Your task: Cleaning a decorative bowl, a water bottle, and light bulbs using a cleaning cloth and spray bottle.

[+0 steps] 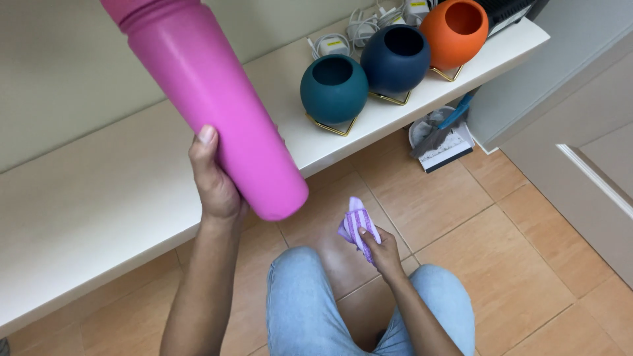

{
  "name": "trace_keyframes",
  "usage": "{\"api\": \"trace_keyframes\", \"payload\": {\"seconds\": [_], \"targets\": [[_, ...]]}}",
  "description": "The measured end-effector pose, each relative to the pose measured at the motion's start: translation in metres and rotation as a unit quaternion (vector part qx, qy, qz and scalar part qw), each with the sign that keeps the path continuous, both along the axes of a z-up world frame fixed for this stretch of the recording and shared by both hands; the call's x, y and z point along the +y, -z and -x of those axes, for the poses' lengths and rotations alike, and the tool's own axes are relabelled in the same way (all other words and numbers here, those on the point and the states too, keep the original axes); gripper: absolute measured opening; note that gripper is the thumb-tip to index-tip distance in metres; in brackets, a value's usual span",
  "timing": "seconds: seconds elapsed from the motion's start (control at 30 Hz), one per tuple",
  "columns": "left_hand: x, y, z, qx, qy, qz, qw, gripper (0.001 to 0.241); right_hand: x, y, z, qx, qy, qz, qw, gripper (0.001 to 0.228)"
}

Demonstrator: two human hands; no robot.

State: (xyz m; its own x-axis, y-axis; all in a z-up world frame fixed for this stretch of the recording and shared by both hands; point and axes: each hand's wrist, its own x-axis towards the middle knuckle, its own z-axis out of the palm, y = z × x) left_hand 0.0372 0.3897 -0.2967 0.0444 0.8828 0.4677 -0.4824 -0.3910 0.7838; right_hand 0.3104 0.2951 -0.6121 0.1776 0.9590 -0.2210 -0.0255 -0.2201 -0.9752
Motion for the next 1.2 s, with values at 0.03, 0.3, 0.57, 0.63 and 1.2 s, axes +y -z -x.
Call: {"api": "trace_keyframes", "payload": {"seconds": [0.03, 0.3, 0.57, 0.63, 1.2], "targets": [[0.006, 0.0, 0.003, 0.0, -0.001, -0.004, 1.0, 0.057, -0.001, 0.0, -0.002, 0.0, -0.001, -0.004, 1.0, 0.034], [0.041, 0.0, 0.011, 0.189, -0.143, -0.055, 0.97, 0.072, -0.012, -0.033, 0.008, -0.022, -0.012, -0.018, 1.0, 0.033], [0.055, -0.016, 0.019, 0.402, -0.216, -0.098, 0.884, 0.079, -0.017, -0.039, 0.024, -0.09, -0.021, -0.058, 0.994, 0.029], [0.064, -0.01, 0.019, 0.427, -0.233, -0.116, 0.866, 0.078, -0.016, -0.036, 0.026, -0.103, -0.026, -0.066, 0.992, 0.029], [0.06, -0.005, 0.011, 0.468, -0.234, -0.098, 0.846, 0.094, -0.004, -0.028, 0.031, -0.122, -0.044, -0.026, 0.991, 0.034]]}}
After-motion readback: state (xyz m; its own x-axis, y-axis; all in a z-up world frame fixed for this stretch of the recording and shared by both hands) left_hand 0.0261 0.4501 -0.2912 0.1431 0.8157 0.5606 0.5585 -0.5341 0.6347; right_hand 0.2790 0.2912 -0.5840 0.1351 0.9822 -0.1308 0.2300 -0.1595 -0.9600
